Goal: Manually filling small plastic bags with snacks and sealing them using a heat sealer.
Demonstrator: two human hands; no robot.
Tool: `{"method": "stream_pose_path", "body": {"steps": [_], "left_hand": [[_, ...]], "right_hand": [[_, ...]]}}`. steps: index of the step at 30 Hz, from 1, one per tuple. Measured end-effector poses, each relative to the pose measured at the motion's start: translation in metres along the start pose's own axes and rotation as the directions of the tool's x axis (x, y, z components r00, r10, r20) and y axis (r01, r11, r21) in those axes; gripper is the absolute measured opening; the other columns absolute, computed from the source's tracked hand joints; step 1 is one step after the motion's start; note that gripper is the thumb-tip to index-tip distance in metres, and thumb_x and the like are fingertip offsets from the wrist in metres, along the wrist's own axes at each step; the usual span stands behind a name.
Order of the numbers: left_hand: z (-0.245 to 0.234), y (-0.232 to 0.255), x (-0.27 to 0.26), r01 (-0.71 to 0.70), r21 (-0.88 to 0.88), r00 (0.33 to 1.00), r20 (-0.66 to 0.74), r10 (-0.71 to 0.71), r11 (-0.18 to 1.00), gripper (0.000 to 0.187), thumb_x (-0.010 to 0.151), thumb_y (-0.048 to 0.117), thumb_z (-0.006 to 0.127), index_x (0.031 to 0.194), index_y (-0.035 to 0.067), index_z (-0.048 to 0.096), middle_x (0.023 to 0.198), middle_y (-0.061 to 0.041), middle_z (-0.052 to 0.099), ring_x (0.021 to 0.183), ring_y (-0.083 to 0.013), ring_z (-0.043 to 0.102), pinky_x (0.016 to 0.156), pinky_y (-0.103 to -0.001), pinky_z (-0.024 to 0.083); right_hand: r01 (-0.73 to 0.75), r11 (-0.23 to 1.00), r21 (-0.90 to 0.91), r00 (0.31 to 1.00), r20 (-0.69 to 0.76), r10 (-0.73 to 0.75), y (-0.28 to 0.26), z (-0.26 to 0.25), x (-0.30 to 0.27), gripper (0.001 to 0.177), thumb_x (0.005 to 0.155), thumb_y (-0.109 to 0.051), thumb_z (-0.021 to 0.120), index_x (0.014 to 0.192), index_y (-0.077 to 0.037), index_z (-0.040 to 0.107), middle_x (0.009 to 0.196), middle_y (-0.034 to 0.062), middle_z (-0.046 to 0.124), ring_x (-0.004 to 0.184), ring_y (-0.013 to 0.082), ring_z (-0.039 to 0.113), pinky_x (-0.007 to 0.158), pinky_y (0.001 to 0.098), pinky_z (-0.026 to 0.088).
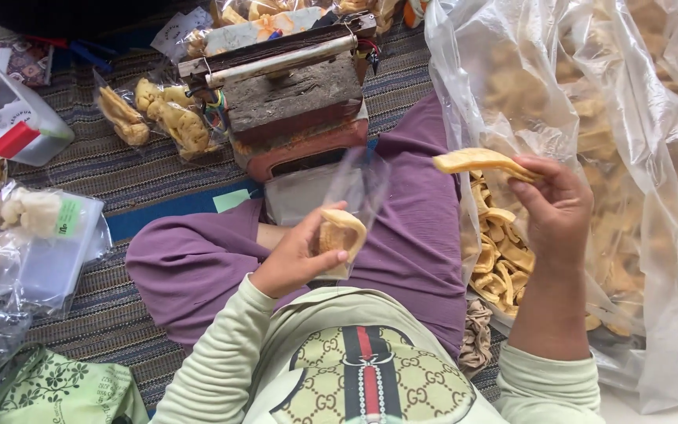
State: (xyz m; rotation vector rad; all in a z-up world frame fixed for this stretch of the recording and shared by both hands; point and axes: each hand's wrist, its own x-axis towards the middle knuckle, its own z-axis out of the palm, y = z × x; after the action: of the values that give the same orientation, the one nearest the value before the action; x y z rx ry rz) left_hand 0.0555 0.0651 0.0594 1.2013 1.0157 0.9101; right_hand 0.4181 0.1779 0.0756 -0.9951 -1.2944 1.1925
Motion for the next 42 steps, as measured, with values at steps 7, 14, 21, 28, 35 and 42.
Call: {"method": "stream_pose_path", "body": {"steps": [7,14,21,28,35,42], "left_hand": [[0.007,-0.013,-0.009,-0.006,0.174,0.998,0.058,-0.004,0.985,0.075,0.083,0.024,0.084,0.149,0.009,0.052,0.127,-0.023,0.068,0.119,-0.0365,0.066,0.098,-0.053,0.053],[0.023,-0.047,-0.014,0.042,-0.249,0.99,0.139,-0.007,0.968,0.073,0.087,0.014,0.081,0.152,0.008,0.048,0.133,-0.013,0.064,0.12,-0.0182,0.055,0.102,-0.04,0.052],[0.032,-0.086,-0.014,0.036,-0.25,0.998,0.063,-0.021,0.968,0.074,0.085,0.019,0.086,0.148,0.005,0.05,0.125,-0.012,0.063,0.116,-0.017,0.058,0.099,-0.036,0.054],[0.04,-0.094,-0.012,0.011,-0.242,0.998,0.055,0.003,0.97,0.082,0.082,0.018,0.087,0.152,0.007,0.045,0.12,-0.014,0.06,0.112,-0.0197,0.057,0.098,-0.04,0.053],[0.048,-0.077,-0.016,-0.093,0.234,0.98,-0.152,0.131,0.968,0.085,0.081,0.036,0.084,0.153,0.012,0.046,0.141,-0.02,0.059,0.125,-0.0351,0.059,0.106,-0.054,0.043],[0.055,-0.066,-0.007,-0.055,0.916,0.881,-0.143,0.451,0.398,0.098,0.063,0.032,0.091,0.15,0.017,0.049,0.146,-0.005,0.057,0.125,-0.0261,0.06,0.103,-0.051,0.043]], "right_hand": [[0.236,0.971,-0.04,0.917,0.34,-0.209,-0.005,0.062,0.019,0.025,0.078,0.025,0.062,0.097,0.01,0.067,0.122,0.0309,0.062,0.117,0.0375,0.065,0.098,0.0419,0.055],[0.018,0.998,0.064,0.65,0.757,-0.06,-0.018,0.086,0.017,0.033,0.094,-0.019,0.057,0.112,0.004,0.074,0.129,0.0272,0.068,0.126,0.0356,0.061,0.105,0.0497,0.045],[0.403,0.785,-0.472,0.789,0.613,-0.036,-0.013,0.115,-0.017,0.023,0.091,-0.025,0.076,0.113,-0.016,0.076,0.134,0.0139,0.057,0.117,0.0343,0.068,0.099,0.0471,0.053],[0.469,0.751,-0.464,0.76,0.645,-0.077,-0.002,0.12,-0.03,0.005,0.088,-0.014,0.076,0.084,-0.012,0.073,0.097,0.0054,0.074,0.101,0.0279,0.073,0.107,0.044,0.044],[0.369,0.824,-0.429,0.821,0.567,-0.073,0.005,0.12,-0.045,0.004,0.091,-0.011,0.071,0.087,-0.013,0.07,0.072,0.0058,0.07,0.075,0.0293,0.075,0.095,0.0476,0.05],[-0.105,0.993,-0.048,0.948,0.297,0.114,0.034,0.123,-0.057,0.013,0.1,-0.012,0.062,0.096,-0.002,0.07,0.065,0.0096,0.069,0.04,0.0126,0.06,0.04,0.0242,0.051]]}}
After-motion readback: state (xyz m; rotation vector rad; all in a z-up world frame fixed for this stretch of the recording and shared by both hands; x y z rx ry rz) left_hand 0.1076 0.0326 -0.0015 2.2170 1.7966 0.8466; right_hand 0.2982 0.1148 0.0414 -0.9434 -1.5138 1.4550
